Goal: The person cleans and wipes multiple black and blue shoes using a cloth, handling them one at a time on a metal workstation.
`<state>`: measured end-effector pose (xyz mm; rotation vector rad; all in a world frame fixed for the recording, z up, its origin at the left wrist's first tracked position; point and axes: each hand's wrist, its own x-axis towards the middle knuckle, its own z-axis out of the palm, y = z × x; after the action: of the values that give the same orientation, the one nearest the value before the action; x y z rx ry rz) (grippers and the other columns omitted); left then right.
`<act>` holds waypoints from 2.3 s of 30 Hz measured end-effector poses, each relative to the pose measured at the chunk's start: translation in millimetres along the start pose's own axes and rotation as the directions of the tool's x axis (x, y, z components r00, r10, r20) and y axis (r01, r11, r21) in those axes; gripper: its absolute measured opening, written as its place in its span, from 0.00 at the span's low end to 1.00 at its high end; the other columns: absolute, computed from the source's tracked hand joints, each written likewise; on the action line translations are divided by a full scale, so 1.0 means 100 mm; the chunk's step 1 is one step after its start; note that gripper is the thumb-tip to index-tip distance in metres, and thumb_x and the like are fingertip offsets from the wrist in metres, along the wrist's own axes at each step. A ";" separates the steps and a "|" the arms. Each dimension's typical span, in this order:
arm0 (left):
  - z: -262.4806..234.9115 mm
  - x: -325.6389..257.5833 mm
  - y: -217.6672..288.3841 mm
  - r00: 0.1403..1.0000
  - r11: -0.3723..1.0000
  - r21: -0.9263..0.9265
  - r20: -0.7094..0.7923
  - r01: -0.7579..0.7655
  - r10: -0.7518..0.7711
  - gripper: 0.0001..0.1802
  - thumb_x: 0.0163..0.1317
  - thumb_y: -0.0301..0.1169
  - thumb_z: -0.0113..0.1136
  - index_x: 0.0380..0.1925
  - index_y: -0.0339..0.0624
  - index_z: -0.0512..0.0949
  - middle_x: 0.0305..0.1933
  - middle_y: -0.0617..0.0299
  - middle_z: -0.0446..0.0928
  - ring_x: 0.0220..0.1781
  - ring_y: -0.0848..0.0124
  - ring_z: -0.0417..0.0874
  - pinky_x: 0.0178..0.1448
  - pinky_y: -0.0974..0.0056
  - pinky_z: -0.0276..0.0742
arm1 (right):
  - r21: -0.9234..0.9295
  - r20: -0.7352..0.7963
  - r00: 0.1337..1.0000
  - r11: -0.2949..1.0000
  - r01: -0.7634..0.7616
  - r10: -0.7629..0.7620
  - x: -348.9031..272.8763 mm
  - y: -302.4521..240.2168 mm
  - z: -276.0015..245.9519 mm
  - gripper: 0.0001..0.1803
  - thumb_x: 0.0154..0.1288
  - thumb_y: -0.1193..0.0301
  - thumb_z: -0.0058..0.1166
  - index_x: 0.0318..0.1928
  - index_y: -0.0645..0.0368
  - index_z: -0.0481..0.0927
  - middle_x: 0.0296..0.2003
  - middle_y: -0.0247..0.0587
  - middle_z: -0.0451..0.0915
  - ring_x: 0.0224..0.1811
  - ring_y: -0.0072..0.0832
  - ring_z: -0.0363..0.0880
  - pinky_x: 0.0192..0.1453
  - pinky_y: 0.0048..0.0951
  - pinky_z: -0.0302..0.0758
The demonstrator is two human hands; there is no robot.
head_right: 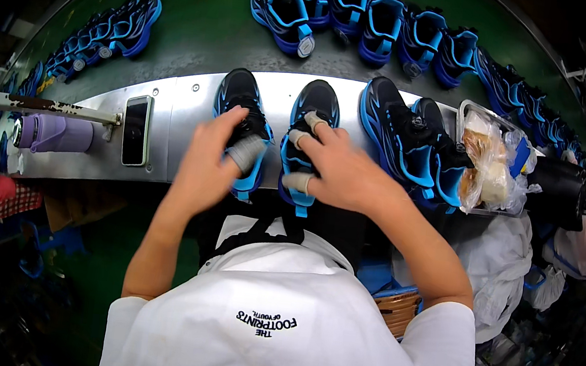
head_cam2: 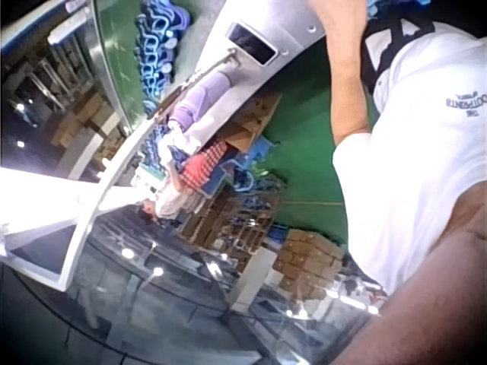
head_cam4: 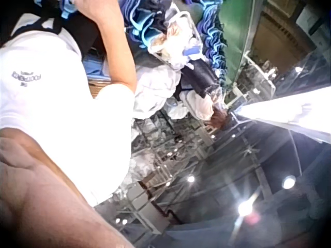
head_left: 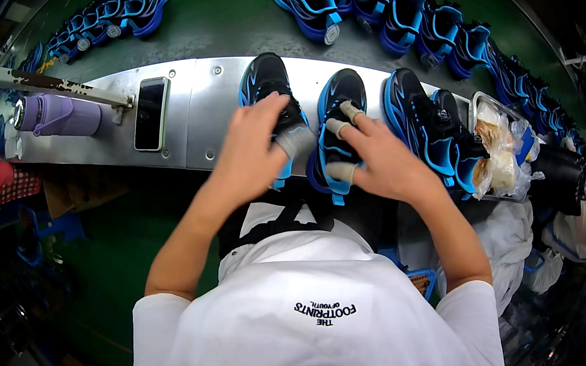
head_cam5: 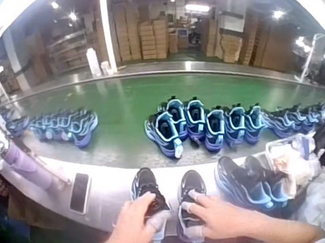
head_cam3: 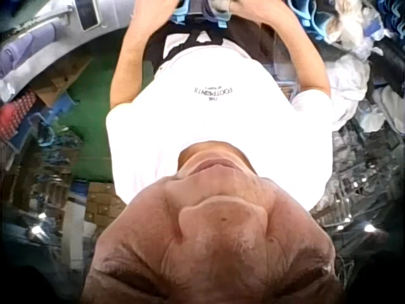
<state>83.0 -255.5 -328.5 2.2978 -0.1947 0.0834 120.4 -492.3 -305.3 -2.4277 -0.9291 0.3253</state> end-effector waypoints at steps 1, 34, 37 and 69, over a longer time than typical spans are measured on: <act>-0.14 0.14 0.08 0.991 0.992 0.020 0.053 0.123 -0.124 0.20 0.59 0.31 0.59 0.53 0.40 0.77 0.56 0.51 0.78 0.55 0.53 0.74 0.62 0.57 0.68 | 0.073 -0.033 0.999 0.997 0.015 -0.012 0.05 -0.01 -0.09 0.24 0.60 0.62 0.61 0.56 0.56 0.77 0.54 0.57 0.71 0.49 0.52 0.74 0.56 0.44 0.73; -0.07 0.34 -0.23 0.979 0.995 -0.089 0.197 -0.037 0.054 0.16 0.52 0.18 0.57 0.42 0.41 0.81 0.43 0.60 0.72 0.43 0.66 0.74 0.46 0.64 0.72 | 0.419 0.220 0.965 0.879 -0.226 0.143 0.17 0.20 -0.17 0.11 0.63 0.64 0.59 0.45 0.47 0.85 0.31 0.43 0.76 0.40 0.40 0.77 0.47 0.35 0.74; -0.14 0.34 -0.18 0.914 0.967 -0.144 0.379 0.210 -0.143 0.17 0.54 0.17 0.56 0.44 0.40 0.81 0.45 0.63 0.73 0.41 0.74 0.75 0.45 0.72 0.71 | 0.208 0.115 0.978 0.958 -0.197 0.176 0.20 0.15 -0.05 0.17 0.59 0.66 0.64 0.50 0.49 0.84 0.34 0.40 0.74 0.35 0.31 0.74 0.44 0.29 0.73; -0.05 0.17 -0.28 0.978 0.957 -0.237 0.162 0.168 -0.132 0.19 0.54 0.20 0.63 0.48 0.38 0.78 0.39 0.68 0.75 0.39 0.77 0.71 0.47 0.70 0.70 | 0.168 0.046 0.981 0.966 -0.196 0.191 0.19 0.18 -0.05 0.17 0.56 0.65 0.65 0.47 0.51 0.85 0.33 0.43 0.75 0.37 0.37 0.76 0.45 0.34 0.73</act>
<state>104.7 -235.1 -343.9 2.0588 -0.0974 -0.1779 146.6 -492.6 -312.0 -2.3619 -0.6470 0.4915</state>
